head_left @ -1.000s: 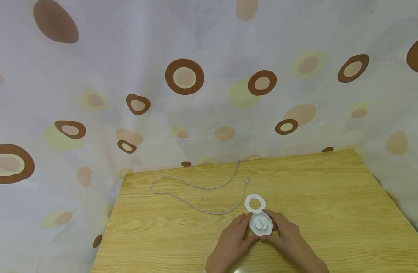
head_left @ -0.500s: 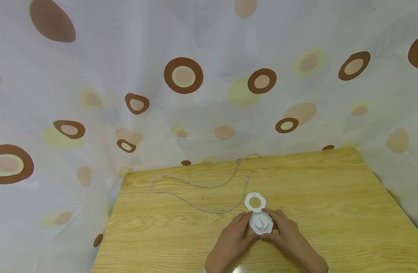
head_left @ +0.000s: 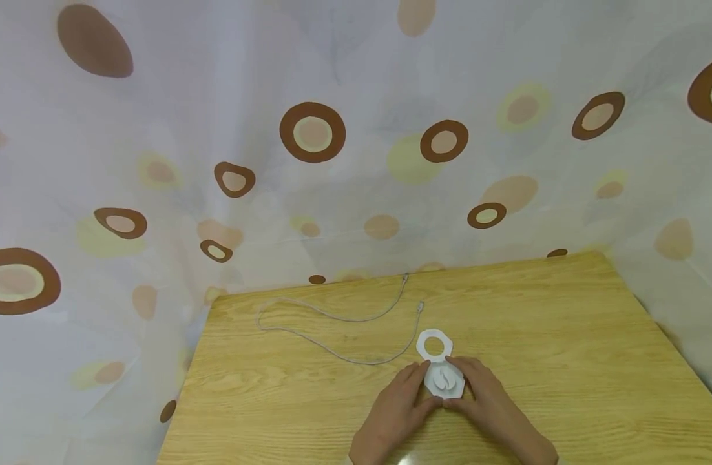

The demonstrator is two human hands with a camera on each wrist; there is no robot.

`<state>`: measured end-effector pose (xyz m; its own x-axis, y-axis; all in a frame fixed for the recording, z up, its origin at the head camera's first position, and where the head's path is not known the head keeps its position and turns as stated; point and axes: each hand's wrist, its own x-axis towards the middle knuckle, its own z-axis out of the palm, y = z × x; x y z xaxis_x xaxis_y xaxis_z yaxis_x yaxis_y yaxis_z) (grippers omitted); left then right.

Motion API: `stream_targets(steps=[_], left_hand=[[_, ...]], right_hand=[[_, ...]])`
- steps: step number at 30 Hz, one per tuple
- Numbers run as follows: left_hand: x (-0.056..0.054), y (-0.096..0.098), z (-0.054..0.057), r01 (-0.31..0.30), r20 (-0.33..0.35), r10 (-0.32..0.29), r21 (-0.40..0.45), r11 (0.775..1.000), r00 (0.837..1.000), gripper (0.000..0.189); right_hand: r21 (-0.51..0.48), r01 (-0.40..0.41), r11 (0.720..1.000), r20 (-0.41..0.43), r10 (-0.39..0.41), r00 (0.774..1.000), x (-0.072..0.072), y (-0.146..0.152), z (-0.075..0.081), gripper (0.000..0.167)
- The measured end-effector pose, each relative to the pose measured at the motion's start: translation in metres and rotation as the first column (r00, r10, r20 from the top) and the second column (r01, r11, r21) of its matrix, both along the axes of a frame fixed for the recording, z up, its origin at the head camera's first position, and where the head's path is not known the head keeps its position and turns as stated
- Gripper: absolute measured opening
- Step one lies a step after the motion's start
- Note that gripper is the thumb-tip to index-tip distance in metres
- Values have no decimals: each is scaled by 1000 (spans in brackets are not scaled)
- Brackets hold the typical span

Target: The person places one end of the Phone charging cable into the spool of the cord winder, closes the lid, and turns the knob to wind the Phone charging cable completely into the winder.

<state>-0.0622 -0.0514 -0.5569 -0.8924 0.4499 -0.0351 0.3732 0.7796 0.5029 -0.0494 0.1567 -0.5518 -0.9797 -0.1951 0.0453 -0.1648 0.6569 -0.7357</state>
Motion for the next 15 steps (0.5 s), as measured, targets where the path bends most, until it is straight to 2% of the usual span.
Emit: stream_targets(steps=[4, 11, 15], left_hand=[[2, 3, -1, -16, -56, 16, 8, 1000, 998, 58], [0, 12, -4, -59, -163, 60, 11, 998, 985, 57], [1, 16, -3, -77, -197, 75, 1, 997, 978, 54]], right_hand=[[-46, 6, 999, 22, -5, 1000, 3, -1, 0, 71], [-8, 17, 1000, -64, -18, 998, 3, -3, 1, 57], [-1, 25, 1000, -29, -25, 999, 2, -2, 4, 57]])
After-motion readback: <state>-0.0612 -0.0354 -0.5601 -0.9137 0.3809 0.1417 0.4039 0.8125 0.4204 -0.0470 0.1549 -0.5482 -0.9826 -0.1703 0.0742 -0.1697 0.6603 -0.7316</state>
